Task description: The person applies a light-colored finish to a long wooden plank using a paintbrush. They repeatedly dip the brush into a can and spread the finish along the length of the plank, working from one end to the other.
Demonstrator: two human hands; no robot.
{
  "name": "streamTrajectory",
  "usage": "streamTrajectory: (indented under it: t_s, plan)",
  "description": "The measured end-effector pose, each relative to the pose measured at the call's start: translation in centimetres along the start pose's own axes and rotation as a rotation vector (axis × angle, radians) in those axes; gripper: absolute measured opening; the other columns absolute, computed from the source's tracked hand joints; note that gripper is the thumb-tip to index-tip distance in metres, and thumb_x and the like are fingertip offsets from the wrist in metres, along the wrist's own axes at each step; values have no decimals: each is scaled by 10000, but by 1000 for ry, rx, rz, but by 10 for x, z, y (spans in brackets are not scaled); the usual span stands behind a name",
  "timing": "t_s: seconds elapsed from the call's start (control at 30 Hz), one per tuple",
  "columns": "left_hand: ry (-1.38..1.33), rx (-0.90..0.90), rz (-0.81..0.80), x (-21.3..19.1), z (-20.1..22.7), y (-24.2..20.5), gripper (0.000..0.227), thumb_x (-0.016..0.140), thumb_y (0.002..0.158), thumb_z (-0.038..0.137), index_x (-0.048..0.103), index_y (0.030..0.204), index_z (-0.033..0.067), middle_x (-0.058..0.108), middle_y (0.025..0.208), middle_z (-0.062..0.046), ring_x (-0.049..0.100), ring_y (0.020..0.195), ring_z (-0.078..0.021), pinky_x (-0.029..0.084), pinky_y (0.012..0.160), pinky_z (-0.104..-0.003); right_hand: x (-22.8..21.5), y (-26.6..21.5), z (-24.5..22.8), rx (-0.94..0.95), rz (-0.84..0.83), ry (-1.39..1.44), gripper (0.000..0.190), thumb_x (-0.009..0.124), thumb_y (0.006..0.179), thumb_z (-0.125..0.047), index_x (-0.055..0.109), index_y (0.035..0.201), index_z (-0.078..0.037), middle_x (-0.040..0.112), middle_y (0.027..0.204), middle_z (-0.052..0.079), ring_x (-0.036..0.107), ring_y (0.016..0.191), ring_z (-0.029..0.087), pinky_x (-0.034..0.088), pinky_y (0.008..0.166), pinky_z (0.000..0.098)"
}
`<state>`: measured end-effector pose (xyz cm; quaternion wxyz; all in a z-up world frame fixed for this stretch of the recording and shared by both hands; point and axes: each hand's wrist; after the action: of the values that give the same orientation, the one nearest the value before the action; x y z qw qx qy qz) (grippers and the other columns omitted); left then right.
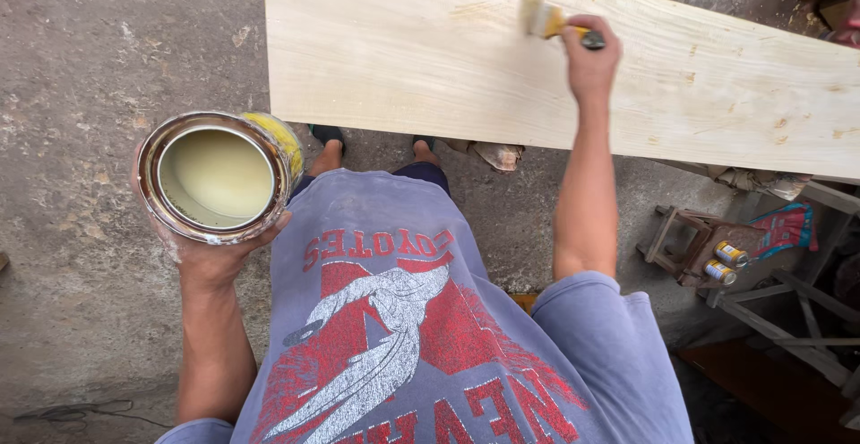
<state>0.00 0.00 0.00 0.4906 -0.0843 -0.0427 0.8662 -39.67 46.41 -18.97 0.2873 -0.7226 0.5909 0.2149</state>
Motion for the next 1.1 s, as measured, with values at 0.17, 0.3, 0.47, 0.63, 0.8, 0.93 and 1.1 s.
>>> streamTrajectory:
  t_s: [0.17, 0.3, 0.47, 0.63, 0.8, 0.93, 1.1]
  plan:
    - [-13, -20, 106, -28, -6, -16, 1255, 1002, 731, 130, 130, 1634, 128, 485, 1441, -79, 566, 1299, -202, 586, 1156, -387, -59, 45, 41, 88, 530, -453, 104, 699, 870, -90, 657, 953, -43, 709, 906, 117, 664, 804, 225, 544, 754, 403]
    - [101, 2, 186, -50, -15, -23, 1299, 1003, 703, 104, 103, 1639, 141, 482, 1477, -90, 552, 1293, -201, 553, 1161, -382, 70, 45, -39, -78, 438, -606, 85, 684, 892, -112, 616, 908, -63, 645, 872, 126, 646, 767, 278, 520, 679, 417]
    - [-9, -105, 218, -71, -19, -22, 1248, 1020, 727, 153, 164, 1634, 89, 482, 1455, -91, 556, 1299, -208, 566, 1173, -386, 307, -43, -238, -585, -49, 164, 121, 641, 1052, -212, 672, 1098, -104, 710, 999, 52, 691, 878, 195, 572, 812, 372]
    - [49, 8, 221, -88, -14, -11, 1294, 1021, 732, 171, 105, 1645, 114, 475, 1461, -79, 554, 1309, -207, 525, 1148, -371, 291, -34, -247, -338, -339, 353, 207, 718, 1035, -225, 739, 1145, -50, 687, 884, 9, 512, 745, 68, 432, 648, 244]
    - [43, -1, 220, -110, -16, 1, 1297, 1016, 698, 187, 125, 1637, 109, 484, 1500, -99, 556, 1302, -219, 553, 1160, -383, 113, 34, -119, 5, 232, 307, 115, 699, 1000, -126, 674, 1021, -15, 702, 854, 52, 674, 750, 120, 527, 625, 279]
    - [-5, -15, 221, -123, -20, 4, 1289, 1025, 720, 203, 116, 1628, 106, 477, 1508, -108, 559, 1298, -218, 574, 1150, -386, 88, 29, -83, 66, 600, -409, 94, 686, 924, -110, 639, 949, -33, 688, 892, 135, 674, 786, 279, 537, 737, 417]
    - [71, -3, 267, -130, -23, 3, 1290, 1023, 681, 187, 150, 1628, 112, 472, 1507, -115, 547, 1305, -219, 556, 1169, -389, 285, -28, -208, -356, 254, -355, 142, 701, 954, -112, 619, 1060, -66, 608, 975, 132, 645, 838, 284, 549, 720, 413]
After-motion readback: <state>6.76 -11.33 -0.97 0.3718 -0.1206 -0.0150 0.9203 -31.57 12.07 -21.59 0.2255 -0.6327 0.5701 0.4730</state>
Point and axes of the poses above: each hand's wrist, its own y-axis towards the middle knuckle, its own x-axis out of the palm, z = x × y
